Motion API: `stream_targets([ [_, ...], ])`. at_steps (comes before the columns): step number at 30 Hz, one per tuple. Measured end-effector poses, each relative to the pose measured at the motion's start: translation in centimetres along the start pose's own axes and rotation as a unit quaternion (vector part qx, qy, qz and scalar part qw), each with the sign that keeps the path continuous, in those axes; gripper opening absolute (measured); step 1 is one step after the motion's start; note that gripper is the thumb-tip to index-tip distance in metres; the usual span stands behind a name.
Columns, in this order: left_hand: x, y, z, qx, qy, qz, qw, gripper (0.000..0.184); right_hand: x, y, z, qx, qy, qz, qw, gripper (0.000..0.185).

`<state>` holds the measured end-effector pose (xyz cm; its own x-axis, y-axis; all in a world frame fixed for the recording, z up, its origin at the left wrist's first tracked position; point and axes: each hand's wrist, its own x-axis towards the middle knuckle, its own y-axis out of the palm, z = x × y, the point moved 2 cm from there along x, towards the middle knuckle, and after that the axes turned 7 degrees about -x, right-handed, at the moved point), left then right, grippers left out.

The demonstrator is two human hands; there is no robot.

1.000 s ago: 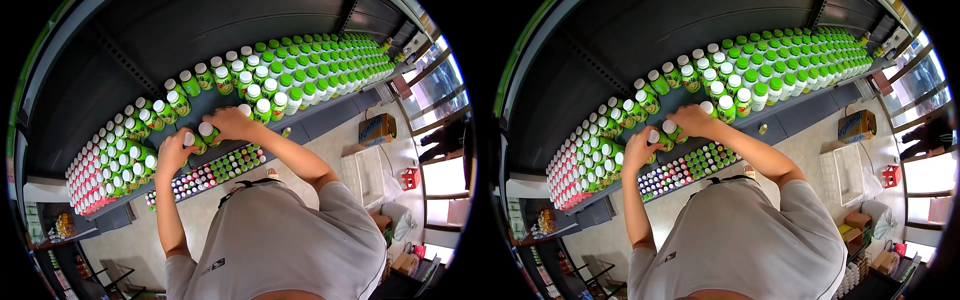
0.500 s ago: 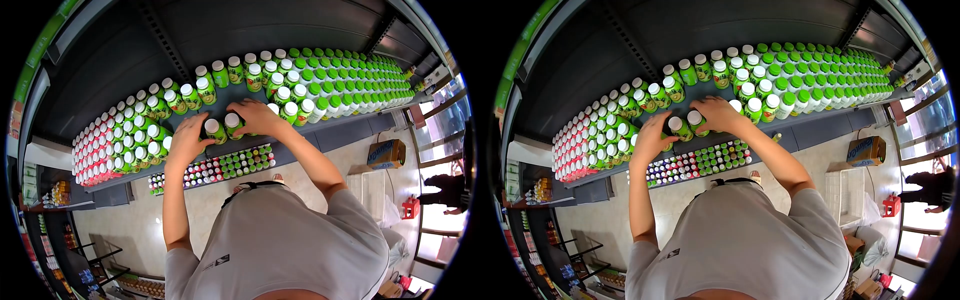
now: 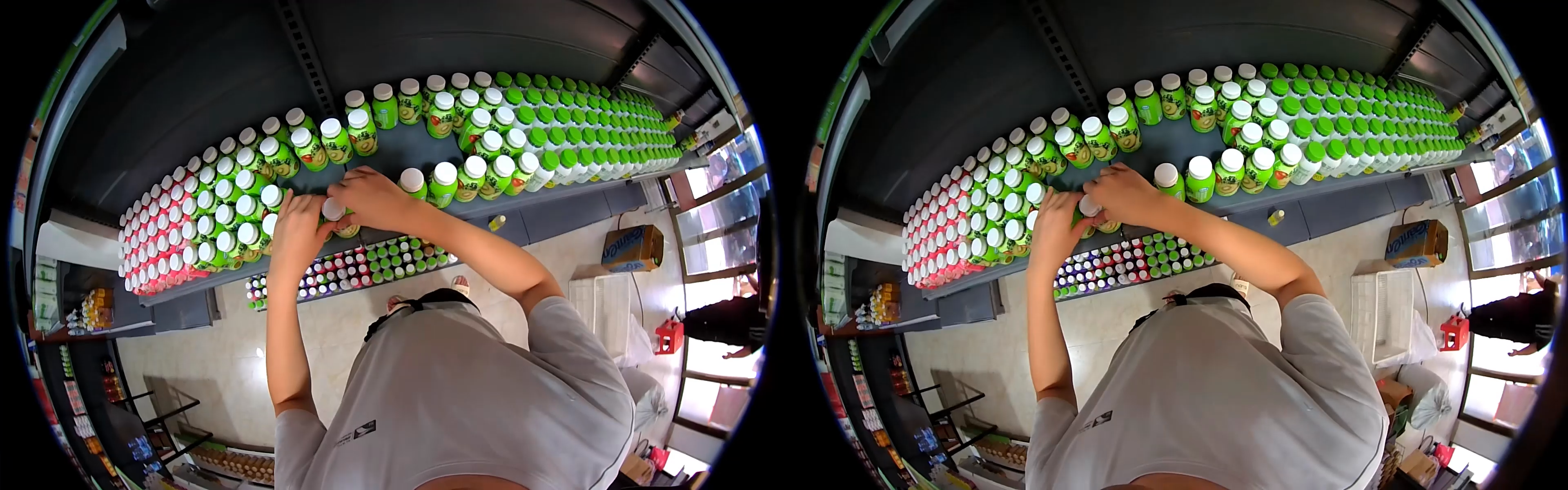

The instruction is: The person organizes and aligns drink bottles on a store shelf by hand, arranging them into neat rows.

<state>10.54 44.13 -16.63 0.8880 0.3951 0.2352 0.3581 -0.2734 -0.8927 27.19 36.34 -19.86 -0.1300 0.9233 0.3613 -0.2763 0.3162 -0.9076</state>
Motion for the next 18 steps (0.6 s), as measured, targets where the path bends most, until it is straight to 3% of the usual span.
stream_targets([
  [5, 0.8, 0.6, 0.5, -0.038, 0.045, -0.036, 0.998, 0.035, -0.3, -1.4, -1.0, -0.031, 0.002, -0.013, 0.999, 0.044],
  [12, 2.4, 1.7, 1.2, -0.088, 0.056, -0.015, 0.994, 0.035, -1.2, -1.3, -1.8, -0.029, 0.04, -0.024, 0.999, 0.044],
  [18, 2.4, 1.6, 1.5, -0.165, -0.032, 0.019, 0.986, 0.036, -0.6, -0.8, -1.9, -0.034, 0.066, 0.006, 0.997, 0.046],
])
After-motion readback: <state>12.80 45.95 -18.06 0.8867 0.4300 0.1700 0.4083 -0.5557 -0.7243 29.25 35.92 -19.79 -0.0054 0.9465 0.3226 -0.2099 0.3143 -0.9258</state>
